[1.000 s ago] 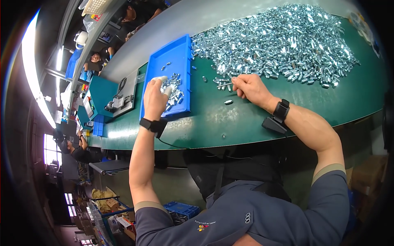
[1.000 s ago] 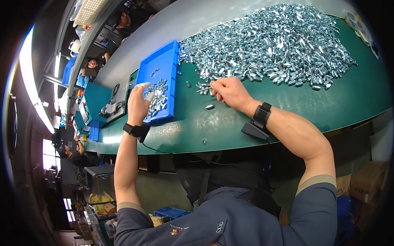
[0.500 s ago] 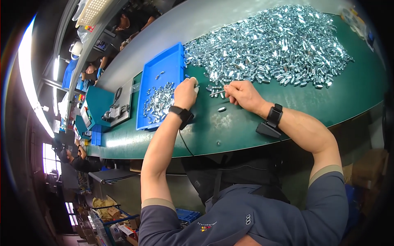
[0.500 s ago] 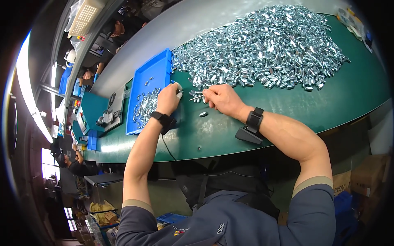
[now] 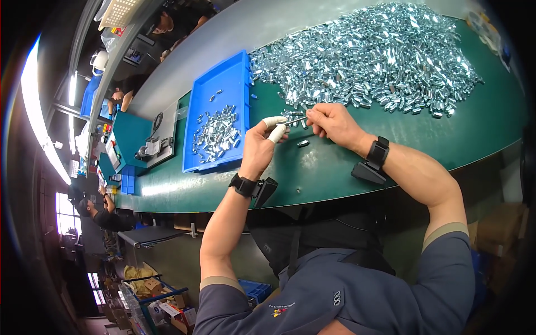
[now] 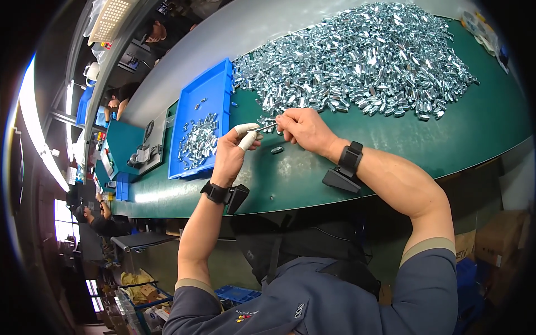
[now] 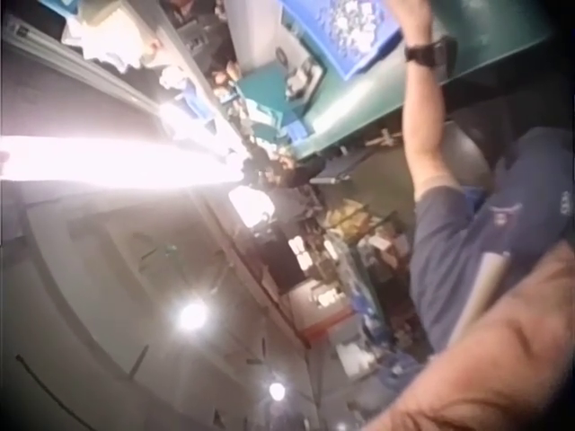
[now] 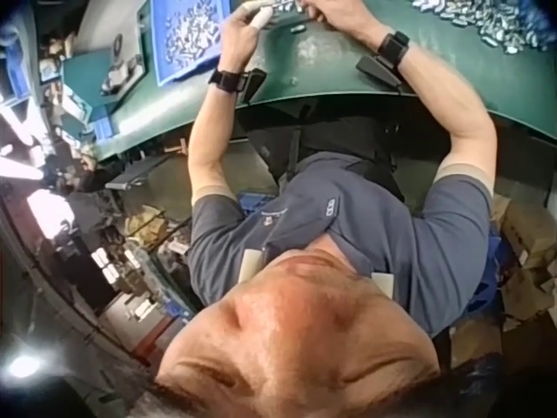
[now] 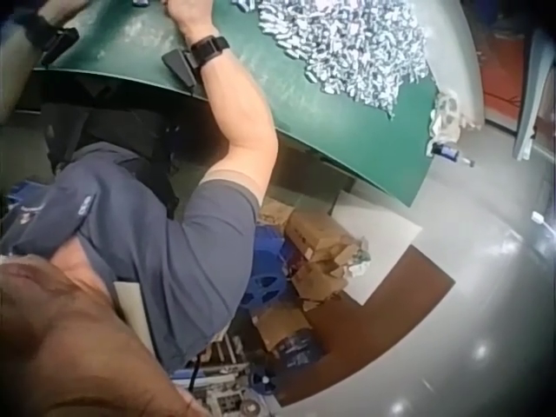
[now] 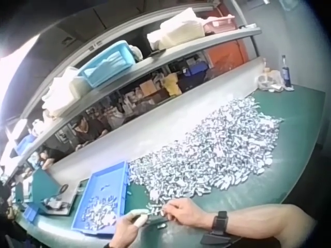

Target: Assembling small metal components by sliding rings onto a rod at a manual workstation.

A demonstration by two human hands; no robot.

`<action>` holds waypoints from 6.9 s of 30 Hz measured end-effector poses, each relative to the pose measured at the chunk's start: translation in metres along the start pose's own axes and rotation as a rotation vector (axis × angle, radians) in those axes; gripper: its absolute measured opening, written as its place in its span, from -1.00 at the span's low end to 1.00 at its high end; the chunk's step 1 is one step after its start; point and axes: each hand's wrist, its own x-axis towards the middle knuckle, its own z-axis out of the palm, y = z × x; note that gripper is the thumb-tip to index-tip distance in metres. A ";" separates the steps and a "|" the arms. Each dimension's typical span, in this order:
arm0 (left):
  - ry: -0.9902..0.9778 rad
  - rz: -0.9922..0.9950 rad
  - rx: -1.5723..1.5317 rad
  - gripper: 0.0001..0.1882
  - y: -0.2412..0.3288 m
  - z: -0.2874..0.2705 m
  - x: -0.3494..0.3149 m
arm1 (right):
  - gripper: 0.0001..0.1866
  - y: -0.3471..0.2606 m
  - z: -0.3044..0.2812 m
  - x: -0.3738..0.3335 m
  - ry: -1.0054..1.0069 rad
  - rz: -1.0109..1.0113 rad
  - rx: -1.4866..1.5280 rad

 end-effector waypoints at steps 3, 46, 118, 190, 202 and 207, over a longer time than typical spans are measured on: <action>-0.013 -0.031 -0.040 -0.75 -0.007 0.008 0.000 | -0.63 -0.003 0.003 0.000 -0.006 0.006 0.040; 0.159 0.558 0.816 -0.73 0.023 -0.044 -0.010 | -0.51 0.002 -0.004 0.004 0.102 0.051 0.080; -0.228 0.386 1.607 -0.68 -0.004 -0.070 0.136 | -0.51 -0.001 0.003 0.002 0.087 0.055 0.094; 0.080 0.134 -0.525 -0.78 -0.051 0.036 -0.009 | -0.83 0.002 0.008 0.000 -0.020 0.076 -0.116; 0.090 0.191 -0.515 -0.79 -0.056 0.040 -0.009 | -0.81 0.003 0.009 -0.005 -0.026 0.055 -0.124; 0.095 0.188 -0.510 -0.80 -0.057 0.039 -0.009 | -0.81 0.005 0.009 -0.002 -0.017 0.042 -0.126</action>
